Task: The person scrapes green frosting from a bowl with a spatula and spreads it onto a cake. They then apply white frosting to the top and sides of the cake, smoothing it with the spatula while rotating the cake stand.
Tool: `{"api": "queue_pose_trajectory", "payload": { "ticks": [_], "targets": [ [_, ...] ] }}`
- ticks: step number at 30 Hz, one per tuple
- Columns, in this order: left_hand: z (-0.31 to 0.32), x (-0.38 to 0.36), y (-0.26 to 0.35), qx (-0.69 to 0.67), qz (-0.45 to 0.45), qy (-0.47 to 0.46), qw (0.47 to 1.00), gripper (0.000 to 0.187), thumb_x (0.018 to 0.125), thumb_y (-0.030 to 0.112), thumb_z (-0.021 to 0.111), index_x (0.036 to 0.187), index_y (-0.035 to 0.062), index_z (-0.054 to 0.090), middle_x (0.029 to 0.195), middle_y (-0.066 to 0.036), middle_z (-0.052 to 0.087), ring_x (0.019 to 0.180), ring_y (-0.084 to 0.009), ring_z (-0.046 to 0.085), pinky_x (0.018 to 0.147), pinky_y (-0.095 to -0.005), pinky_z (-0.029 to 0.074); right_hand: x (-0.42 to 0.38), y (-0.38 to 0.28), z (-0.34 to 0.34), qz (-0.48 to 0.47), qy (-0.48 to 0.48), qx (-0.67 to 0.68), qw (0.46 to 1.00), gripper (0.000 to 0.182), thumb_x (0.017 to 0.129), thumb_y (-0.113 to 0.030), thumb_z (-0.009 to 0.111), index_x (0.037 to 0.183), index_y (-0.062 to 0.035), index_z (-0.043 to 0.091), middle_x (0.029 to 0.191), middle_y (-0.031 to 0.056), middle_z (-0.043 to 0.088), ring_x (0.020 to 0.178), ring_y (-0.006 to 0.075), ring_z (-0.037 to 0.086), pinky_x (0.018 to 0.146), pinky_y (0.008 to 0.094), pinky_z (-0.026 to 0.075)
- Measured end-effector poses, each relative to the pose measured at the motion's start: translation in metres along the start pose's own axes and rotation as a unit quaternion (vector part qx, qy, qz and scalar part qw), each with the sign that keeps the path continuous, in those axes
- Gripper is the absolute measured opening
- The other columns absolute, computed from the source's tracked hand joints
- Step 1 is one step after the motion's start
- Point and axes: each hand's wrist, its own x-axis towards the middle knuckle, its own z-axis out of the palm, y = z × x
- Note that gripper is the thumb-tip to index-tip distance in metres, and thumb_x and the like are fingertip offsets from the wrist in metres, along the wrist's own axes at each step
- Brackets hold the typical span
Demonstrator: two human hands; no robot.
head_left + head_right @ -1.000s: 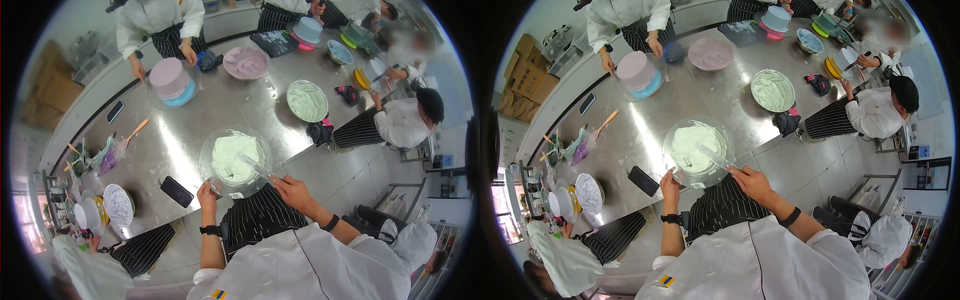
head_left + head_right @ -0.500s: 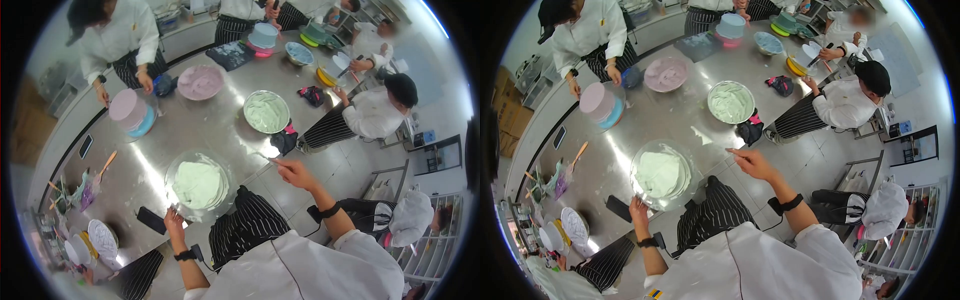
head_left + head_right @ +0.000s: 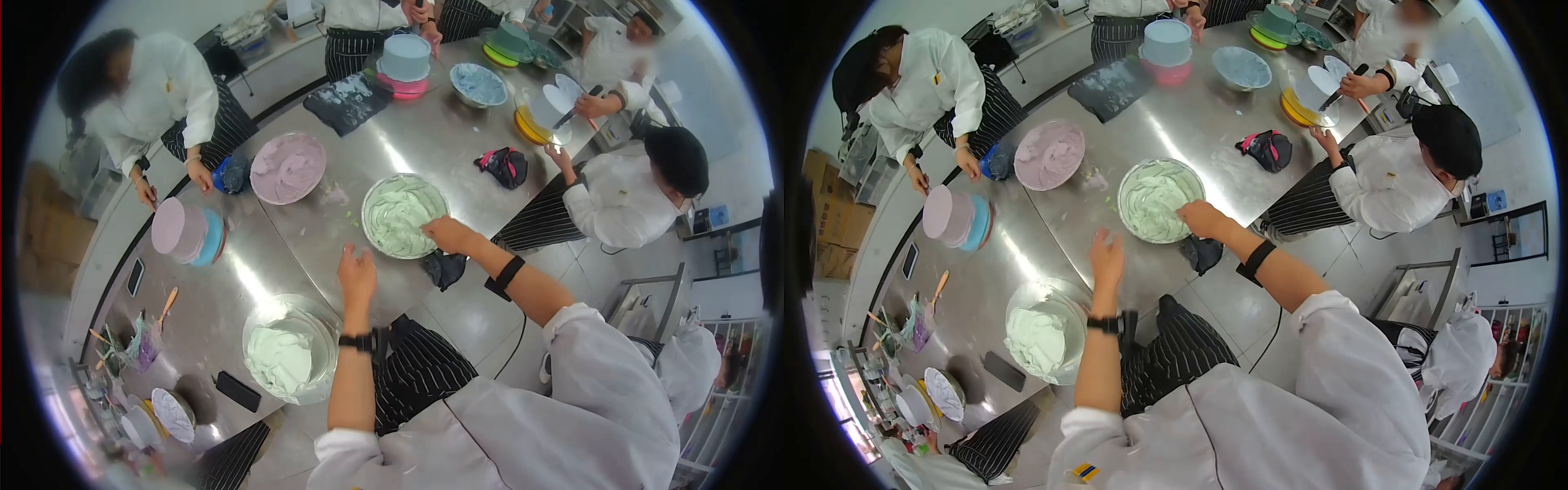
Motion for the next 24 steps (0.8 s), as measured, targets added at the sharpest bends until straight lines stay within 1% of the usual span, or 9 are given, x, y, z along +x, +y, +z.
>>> {"api": "queue_pose_trajectory", "payload": {
  "ticks": [2,3,5,8,11,16,19,21,24],
  "targets": [
    [0.029,0.035,-0.033,-0.117,-0.139,-0.020,0.983,0.040,0.103,0.017,0.060,0.133,-0.0082,0.058,0.106,-0.016,0.071,0.086,-0.0214,0.069,0.081,-0.0373,0.060,0.004,0.018,0.023,0.013,-0.017,0.028,0.999,0.031,0.106,-0.021,0.048,0.106,-0.0009,0.071,0.093,0.0254,0.072,0.084,0.0432,0.071,0.078,0.0506,0.057],
    [0.035,0.041,-0.030,-0.161,-0.191,-0.046,0.967,0.037,0.104,0.017,0.059,0.131,-0.0080,0.059,0.104,-0.014,0.070,0.085,-0.0195,0.068,0.080,-0.0375,0.061,0.010,0.051,0.060,-0.156,0.129,-0.019,0.979,0.031,0.107,-0.021,0.049,0.116,-0.0001,0.070,0.078,0.0230,0.071,0.062,0.0357,0.070,0.062,0.0456,0.057],
    [0.043,0.047,-0.039,-0.214,-0.233,-0.063,0.947,0.031,0.105,0.017,0.058,0.126,-0.0061,0.060,0.102,-0.013,0.070,0.086,-0.0195,0.069,0.081,-0.0386,0.063,-0.021,0.001,0.020,0.073,-0.046,0.229,0.970,0.033,0.108,-0.019,0.050,0.129,0.0001,0.066,0.071,0.0162,0.068,0.050,0.0225,0.064,0.049,0.0375,0.052],
    [0.046,0.041,-0.054,-0.230,-0.218,-0.052,0.947,0.024,0.106,0.017,0.058,0.120,-0.0028,0.059,0.103,-0.014,0.070,0.091,-0.0235,0.072,0.083,-0.0408,0.063,-0.029,-0.004,0.025,0.097,-0.070,0.360,0.925,0.035,0.111,-0.022,0.050,0.137,-0.0029,0.064,0.068,0.0058,0.061,0.053,0.0132,0.059,0.047,0.0307,0.049],
    [0.045,0.037,-0.043,-0.233,-0.216,-0.062,0.946,0.020,0.106,0.016,0.058,0.115,-0.0023,0.060,0.101,-0.014,0.070,0.090,-0.0240,0.072,0.084,-0.0417,0.063,-0.028,0.005,0.027,0.099,-0.103,0.432,0.891,0.036,0.113,-0.022,0.046,0.139,-0.0027,0.061,0.071,0.0046,0.062,0.053,0.0123,0.059,0.047,0.0283,0.048],
    [0.042,0.027,-0.025,-0.329,-0.254,-0.026,0.909,0.025,0.106,0.013,0.056,0.122,-0.0050,0.060,0.103,-0.016,0.071,0.091,-0.0240,0.072,0.086,-0.0378,0.061,-0.042,0.004,0.014,0.111,-0.163,0.611,0.766,0.035,0.113,-0.023,0.047,0.141,-0.0057,0.057,0.071,0.0013,0.051,0.055,0.0112,0.049,0.048,0.0266,0.041],
    [0.014,0.004,-0.029,0.037,-0.075,-0.048,0.995,0.031,0.105,0.015,0.057,0.125,-0.0078,0.063,0.099,-0.020,0.073,0.089,-0.0240,0.074,0.082,-0.0370,0.059,-0.058,-0.003,0.012,0.125,-0.182,0.658,0.720,0.036,0.113,-0.024,0.048,0.144,-0.0068,0.054,0.073,-0.0003,0.044,0.058,0.0104,0.043,0.049,0.0259,0.037],
    [-0.055,-0.061,0.091,0.123,0.052,-0.169,0.977,0.033,0.103,0.014,0.056,0.129,-0.0039,0.064,0.100,-0.021,0.074,0.090,-0.0239,0.074,0.082,-0.0367,0.057,-0.071,-0.018,0.001,0.122,-0.173,0.689,0.694,0.037,0.112,-0.023,0.049,0.145,-0.0072,0.053,0.074,-0.0002,0.044,0.059,0.0105,0.042,0.051,0.0254,0.037],
    [-0.195,-0.148,0.238,0.056,0.080,-0.430,0.898,0.035,0.101,0.011,0.054,0.131,-0.0003,0.066,0.101,-0.021,0.075,0.089,-0.0246,0.074,0.081,-0.0367,0.056,-0.103,-0.053,-0.016,0.105,-0.118,0.698,0.699,0.036,0.112,-0.021,0.049,0.143,-0.0042,0.055,0.078,0.0015,0.047,0.060,0.0105,0.043,0.050,0.0259,0.038]
  ]
}}
